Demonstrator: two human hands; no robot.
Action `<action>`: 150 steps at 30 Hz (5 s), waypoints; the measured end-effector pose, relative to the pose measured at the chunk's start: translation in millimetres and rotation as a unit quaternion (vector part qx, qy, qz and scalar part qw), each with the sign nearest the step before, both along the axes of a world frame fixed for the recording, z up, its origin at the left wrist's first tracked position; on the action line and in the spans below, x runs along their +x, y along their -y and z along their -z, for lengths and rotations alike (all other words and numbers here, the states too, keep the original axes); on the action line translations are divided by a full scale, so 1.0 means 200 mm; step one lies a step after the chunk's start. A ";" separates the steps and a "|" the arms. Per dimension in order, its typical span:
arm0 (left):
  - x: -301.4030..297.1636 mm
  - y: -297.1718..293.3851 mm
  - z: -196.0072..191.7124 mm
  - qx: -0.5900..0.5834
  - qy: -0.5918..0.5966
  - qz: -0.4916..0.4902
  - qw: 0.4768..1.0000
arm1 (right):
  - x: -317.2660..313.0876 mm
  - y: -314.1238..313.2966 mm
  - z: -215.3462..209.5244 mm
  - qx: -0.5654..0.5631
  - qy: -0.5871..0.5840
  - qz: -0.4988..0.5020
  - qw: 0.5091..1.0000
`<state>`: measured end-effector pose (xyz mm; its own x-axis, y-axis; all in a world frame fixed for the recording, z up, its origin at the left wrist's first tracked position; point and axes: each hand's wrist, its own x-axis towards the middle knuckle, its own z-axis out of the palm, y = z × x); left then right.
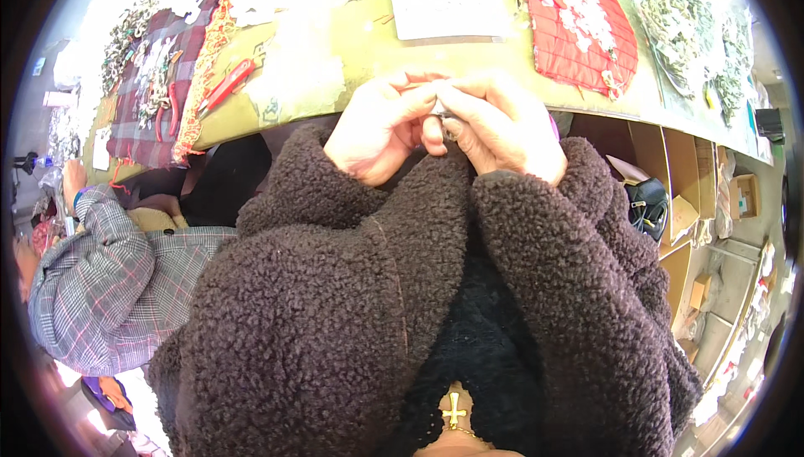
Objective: The person repeatedly picks small metal jewelry components from a tray and a red cloth, then uses both hands to attach or adjust them. The person places finished units back onto the red cloth and continues the cycle with new components.
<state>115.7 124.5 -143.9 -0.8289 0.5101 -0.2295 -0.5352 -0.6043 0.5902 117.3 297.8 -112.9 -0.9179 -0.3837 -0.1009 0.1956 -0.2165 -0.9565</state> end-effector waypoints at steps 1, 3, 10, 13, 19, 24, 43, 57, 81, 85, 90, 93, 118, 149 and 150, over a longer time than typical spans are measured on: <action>0.00 -0.01 0.01 0.008 0.006 -0.016 1.000 | 0.00 0.01 0.03 0.019 0.005 -0.011 1.000; 0.01 -0.04 0.01 -0.012 0.021 -0.040 0.999 | 0.00 0.03 0.08 -0.023 0.114 -0.013 0.993; 0.09 -0.02 -0.08 -0.216 -0.129 -0.037 0.967 | -0.01 -0.03 0.13 -0.084 0.041 0.007 0.996; 0.12 -0.02 -0.11 -0.292 -0.175 -0.055 0.938 | 0.00 -0.02 0.14 0.048 -0.119 -0.005 0.992; 0.17 -0.08 -0.03 -0.296 -0.174 -0.110 0.933 | 0.12 -0.05 0.16 0.378 -0.459 0.058 0.802; 0.07 -0.06 0.02 -0.197 -0.033 -0.049 0.979 | 0.12 -0.06 0.17 0.362 -0.352 0.044 0.862; 0.02 -0.13 0.05 -0.112 0.031 0.012 0.993 | -0.10 -0.66 0.23 0.517 -0.520 0.045 0.678; 0.04 -0.20 0.06 -0.066 0.086 0.038 0.993 | -0.10 -0.65 0.24 0.409 -0.523 0.115 0.739; 0.13 -0.14 0.04 -0.098 -0.071 0.066 0.990 | 0.06 -0.22 0.05 0.245 -0.195 -0.087 0.946; 0.13 -0.13 0.04 -0.119 -0.077 0.074 0.987 | 0.11 -0.21 -0.03 0.383 -0.371 -0.084 0.842; 0.12 -0.15 0.04 -0.091 -0.080 0.048 0.992 | 0.10 -0.26 -0.06 0.385 -0.405 -0.061 0.827; 0.12 -0.16 0.03 -0.119 -0.082 0.045 0.989 | 0.11 -0.27 -0.06 0.424 -0.450 -0.093 0.780; 0.05 -0.24 0.10 -0.119 -0.011 0.043 0.992 | -0.46 -1.04 -0.10 0.561 -0.273 0.237 0.744; 0.07 0.08 -0.01 -0.246 -0.103 0.019 0.964 | 0.00 -0.03 0.02 0.383 -0.385 -0.103 0.833; 0.07 0.10 -0.01 -0.246 -0.104 0.020 0.963 | 0.00 -0.02 0.01 0.405 -0.416 -0.103 0.808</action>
<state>129.7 105.0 -141.8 -0.8648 0.4149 -0.2828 -0.3914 -0.2042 0.8973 117.1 301.0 -115.5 -0.7228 -0.6540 0.2235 -0.6355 0.5019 -0.5867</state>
